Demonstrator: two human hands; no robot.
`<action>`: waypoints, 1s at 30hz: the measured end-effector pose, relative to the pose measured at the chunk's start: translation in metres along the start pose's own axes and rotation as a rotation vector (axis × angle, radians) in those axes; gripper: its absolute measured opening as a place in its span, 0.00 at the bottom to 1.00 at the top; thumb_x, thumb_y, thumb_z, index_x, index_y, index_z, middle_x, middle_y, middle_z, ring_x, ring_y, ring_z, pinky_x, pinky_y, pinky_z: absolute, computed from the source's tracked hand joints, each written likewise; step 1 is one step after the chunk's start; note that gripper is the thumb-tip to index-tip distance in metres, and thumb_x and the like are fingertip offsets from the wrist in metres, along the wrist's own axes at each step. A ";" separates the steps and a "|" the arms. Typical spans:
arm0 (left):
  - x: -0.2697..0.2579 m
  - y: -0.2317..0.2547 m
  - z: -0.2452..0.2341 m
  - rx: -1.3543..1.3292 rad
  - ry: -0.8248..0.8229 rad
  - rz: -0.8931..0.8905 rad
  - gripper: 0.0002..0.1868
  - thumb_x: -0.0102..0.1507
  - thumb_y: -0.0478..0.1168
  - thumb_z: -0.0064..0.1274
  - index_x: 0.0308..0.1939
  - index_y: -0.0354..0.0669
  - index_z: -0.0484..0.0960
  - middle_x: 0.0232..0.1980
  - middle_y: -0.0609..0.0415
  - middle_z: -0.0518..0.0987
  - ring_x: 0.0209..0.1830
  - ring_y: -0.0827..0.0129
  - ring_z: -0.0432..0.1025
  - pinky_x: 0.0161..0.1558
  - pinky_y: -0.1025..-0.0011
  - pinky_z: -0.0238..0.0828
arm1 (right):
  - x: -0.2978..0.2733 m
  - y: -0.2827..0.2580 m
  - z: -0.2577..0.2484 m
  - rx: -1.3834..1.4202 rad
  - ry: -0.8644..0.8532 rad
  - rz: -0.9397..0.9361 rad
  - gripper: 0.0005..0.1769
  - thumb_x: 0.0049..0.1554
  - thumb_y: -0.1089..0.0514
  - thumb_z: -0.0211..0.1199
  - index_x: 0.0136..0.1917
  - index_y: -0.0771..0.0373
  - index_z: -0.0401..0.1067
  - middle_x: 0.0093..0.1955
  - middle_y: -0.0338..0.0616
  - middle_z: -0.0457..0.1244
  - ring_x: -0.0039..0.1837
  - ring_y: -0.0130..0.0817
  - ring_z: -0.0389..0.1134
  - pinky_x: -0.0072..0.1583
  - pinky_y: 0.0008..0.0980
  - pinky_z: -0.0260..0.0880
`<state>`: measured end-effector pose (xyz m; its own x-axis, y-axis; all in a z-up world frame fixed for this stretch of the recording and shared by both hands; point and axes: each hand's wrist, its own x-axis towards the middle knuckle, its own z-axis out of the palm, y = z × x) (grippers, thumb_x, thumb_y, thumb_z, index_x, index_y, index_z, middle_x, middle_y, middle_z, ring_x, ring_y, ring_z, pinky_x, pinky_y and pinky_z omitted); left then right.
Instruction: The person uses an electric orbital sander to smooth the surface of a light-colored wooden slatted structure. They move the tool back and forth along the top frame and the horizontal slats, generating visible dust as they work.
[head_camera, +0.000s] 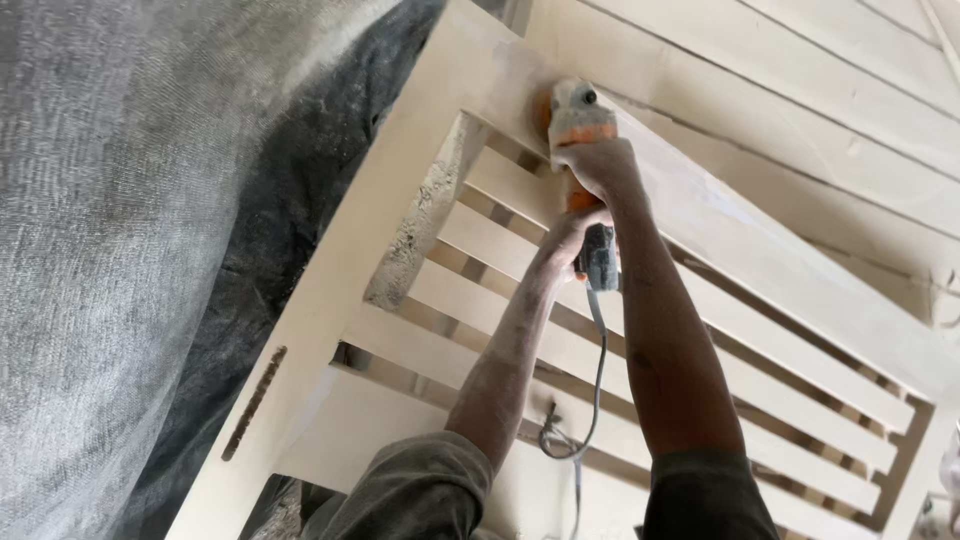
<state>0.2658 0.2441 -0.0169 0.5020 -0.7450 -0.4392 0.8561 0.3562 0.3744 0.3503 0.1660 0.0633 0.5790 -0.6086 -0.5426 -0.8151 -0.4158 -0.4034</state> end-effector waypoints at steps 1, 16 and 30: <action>-0.002 -0.004 0.000 0.005 -0.003 0.008 0.25 0.52 0.49 0.64 0.42 0.32 0.80 0.31 0.48 0.80 0.26 0.67 0.76 0.29 0.66 0.77 | -0.001 0.005 -0.001 -0.020 0.009 0.010 0.26 0.42 0.53 0.76 0.48 0.72 0.75 0.44 0.51 0.70 0.44 0.40 0.73 0.46 0.36 0.77; 0.003 -0.151 0.096 0.094 -0.156 -0.155 0.24 0.52 0.43 0.66 0.46 0.31 0.79 0.35 0.48 0.81 0.31 0.66 0.78 0.37 0.67 0.80 | -0.020 0.190 -0.097 0.249 0.076 0.117 0.20 0.43 0.59 0.74 0.49 0.65 0.76 0.41 0.47 0.71 0.40 0.35 0.74 0.43 0.33 0.77; -0.035 -0.046 0.041 0.081 -0.097 -0.297 0.17 0.51 0.41 0.64 0.39 0.32 0.81 0.30 0.48 0.81 0.26 0.65 0.77 0.32 0.66 0.77 | -0.070 0.072 -0.049 0.455 0.097 0.185 0.17 0.44 0.58 0.75 0.47 0.65 0.79 0.36 0.43 0.69 0.35 0.32 0.70 0.39 0.30 0.73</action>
<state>0.2039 0.2303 0.0151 0.2145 -0.8615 -0.4602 0.9489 0.0720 0.3074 0.2500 0.1458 0.1079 0.4037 -0.7132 -0.5730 -0.8001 0.0284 -0.5992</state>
